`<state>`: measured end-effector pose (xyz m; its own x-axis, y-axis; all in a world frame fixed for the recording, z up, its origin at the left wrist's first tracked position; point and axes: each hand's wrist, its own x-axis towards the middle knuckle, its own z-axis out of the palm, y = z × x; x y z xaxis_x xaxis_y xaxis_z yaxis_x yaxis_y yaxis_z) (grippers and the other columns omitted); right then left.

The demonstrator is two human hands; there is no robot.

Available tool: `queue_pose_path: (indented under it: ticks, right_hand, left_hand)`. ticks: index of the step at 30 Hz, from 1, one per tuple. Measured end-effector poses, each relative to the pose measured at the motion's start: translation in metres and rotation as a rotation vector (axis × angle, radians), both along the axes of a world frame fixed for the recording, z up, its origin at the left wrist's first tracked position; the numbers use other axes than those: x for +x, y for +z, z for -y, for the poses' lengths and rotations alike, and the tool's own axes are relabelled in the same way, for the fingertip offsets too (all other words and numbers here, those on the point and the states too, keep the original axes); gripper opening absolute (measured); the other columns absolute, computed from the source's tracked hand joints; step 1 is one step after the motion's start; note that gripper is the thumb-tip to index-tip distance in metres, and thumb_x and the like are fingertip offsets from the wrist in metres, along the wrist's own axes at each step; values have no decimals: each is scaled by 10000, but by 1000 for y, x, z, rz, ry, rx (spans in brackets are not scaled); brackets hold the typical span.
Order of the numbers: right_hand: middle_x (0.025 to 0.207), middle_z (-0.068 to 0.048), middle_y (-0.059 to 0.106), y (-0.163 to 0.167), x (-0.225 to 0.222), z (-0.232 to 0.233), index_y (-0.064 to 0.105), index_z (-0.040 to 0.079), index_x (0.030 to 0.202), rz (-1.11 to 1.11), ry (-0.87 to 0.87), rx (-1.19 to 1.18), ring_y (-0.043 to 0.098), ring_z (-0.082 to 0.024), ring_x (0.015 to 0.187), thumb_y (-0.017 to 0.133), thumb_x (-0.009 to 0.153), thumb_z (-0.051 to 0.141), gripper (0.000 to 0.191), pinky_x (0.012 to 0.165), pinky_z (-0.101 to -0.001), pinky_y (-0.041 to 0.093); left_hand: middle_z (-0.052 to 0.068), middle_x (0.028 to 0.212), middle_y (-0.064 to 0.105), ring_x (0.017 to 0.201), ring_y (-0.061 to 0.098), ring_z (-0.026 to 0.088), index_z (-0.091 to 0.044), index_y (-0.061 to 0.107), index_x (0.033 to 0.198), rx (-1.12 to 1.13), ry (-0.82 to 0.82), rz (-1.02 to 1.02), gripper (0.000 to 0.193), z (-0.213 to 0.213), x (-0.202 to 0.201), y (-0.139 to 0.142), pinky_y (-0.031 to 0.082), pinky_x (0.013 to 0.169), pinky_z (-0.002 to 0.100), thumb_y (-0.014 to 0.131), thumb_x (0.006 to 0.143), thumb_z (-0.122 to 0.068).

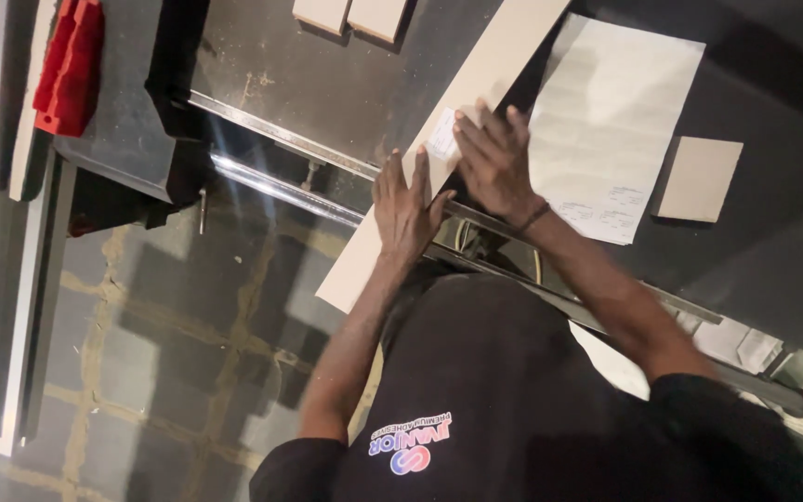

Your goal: The person applies small white labels to several rectangular wood pieces on a workbench. They repeatedly consult a printed instruction sheet, pick up a label, and place it on a piece of wood before moving to the next item.

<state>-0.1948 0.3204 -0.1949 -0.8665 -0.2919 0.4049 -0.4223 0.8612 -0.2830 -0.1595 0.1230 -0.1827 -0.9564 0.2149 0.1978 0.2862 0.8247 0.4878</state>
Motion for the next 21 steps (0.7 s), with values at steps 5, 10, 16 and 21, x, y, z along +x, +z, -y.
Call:
queue_pose_path:
  ticks: [5,10,16,21]
  right_hand:
    - [1606,-118,531,4,-18,-20,611,26,1500,101,163,257,301,-385,1578,506,1147,545,636,1250,-665,85]
    - [1592,-181,522,7,-22,-5,601,-38,1487,101,218,255,314,-391,1554,549,1089,599,753,1233,-662,97]
    - [1493,-119,635,8,58,44,645,9,1429,99,236,132,459,-332,1499,657,1050,358,516,1270,-597,138]
    - [1238,27,679,8,137,-33,735,215,1048,125,73,-40,551,-237,1329,768,894,120,184,1192,-577,306]
  left_hand:
    - [279,1468,498,1292,528,440,-12,419,1502,23,-30,83,892,12,0,0,460,1062,516,877,838,-391]
    - [277,1386,546,1252,574,445,54,347,1494,141,8,14,933,10,4,-11,476,1059,506,898,831,-303]
    - [265,1331,593,1195,607,445,70,326,1544,52,15,84,914,12,5,-7,493,1018,509,866,829,-112]
    - [298,1324,550,1198,574,453,59,326,1478,77,-128,-291,955,6,26,16,465,1012,530,860,728,-195]
